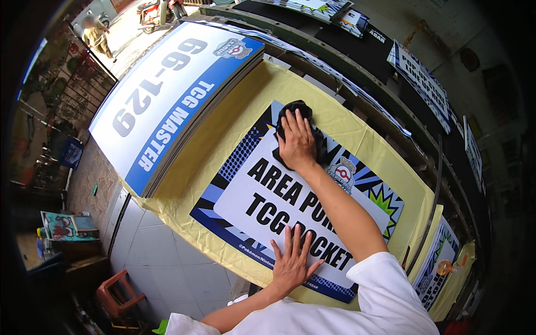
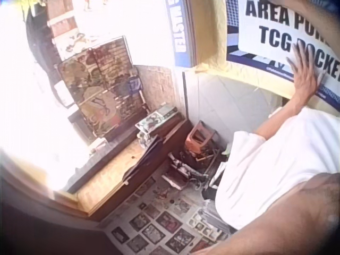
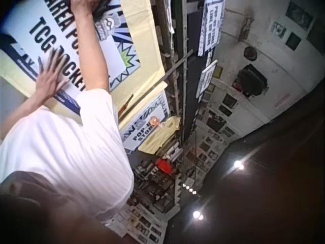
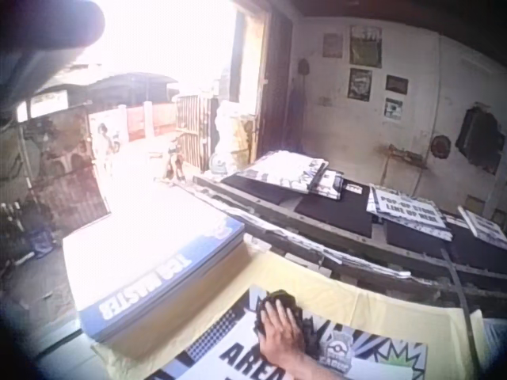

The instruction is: The person applies a printed sign reading 'AREA POKEMON TCG POCKET' onto a yellow surface. They smooth the sign with a black cloth, use a spray bottle to apply liquid, and then trim the excess yellow material around the sign using a utility knife and a metal ruler.

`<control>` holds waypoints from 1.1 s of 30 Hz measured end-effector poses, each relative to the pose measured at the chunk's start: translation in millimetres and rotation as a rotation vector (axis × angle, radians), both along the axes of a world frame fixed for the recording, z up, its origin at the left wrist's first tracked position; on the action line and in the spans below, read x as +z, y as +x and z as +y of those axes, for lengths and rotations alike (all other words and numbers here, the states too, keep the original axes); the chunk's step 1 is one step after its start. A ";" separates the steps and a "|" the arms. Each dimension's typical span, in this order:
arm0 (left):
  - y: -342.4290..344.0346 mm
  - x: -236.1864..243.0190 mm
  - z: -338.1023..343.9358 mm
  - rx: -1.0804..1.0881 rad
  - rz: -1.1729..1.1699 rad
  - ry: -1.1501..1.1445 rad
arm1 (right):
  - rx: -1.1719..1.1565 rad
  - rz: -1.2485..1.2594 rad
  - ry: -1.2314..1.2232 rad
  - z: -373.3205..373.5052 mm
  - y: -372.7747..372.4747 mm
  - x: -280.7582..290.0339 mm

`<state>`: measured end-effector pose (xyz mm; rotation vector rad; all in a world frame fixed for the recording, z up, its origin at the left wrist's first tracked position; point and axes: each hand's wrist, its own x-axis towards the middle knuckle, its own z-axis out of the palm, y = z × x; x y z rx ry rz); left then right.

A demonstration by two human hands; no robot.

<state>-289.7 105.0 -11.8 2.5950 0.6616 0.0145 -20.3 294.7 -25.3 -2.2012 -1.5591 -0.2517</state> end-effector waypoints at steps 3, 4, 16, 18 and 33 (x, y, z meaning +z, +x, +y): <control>-0.7 -0.4 -1.7 0.001 -0.022 0.023 | -0.034 -0.026 0.033 46.2 -8.7 -3.7; -1.6 -2.7 -2.5 0.004 -0.027 0.027 | -0.006 -0.044 0.038 48.6 -26.1 -8.8; -6.0 -3.5 -6.9 0.037 -0.139 0.028 | -0.134 -0.128 0.000 50.6 34.6 -9.2; -8.9 -7.7 -6.3 0.063 -0.143 0.038 | -0.017 -0.152 0.004 44.2 -11.1 -9.1; -11.7 -6.6 4.2 0.083 -0.290 -0.023 | 0.351 -0.146 -0.042 19.0 -138.6 1.3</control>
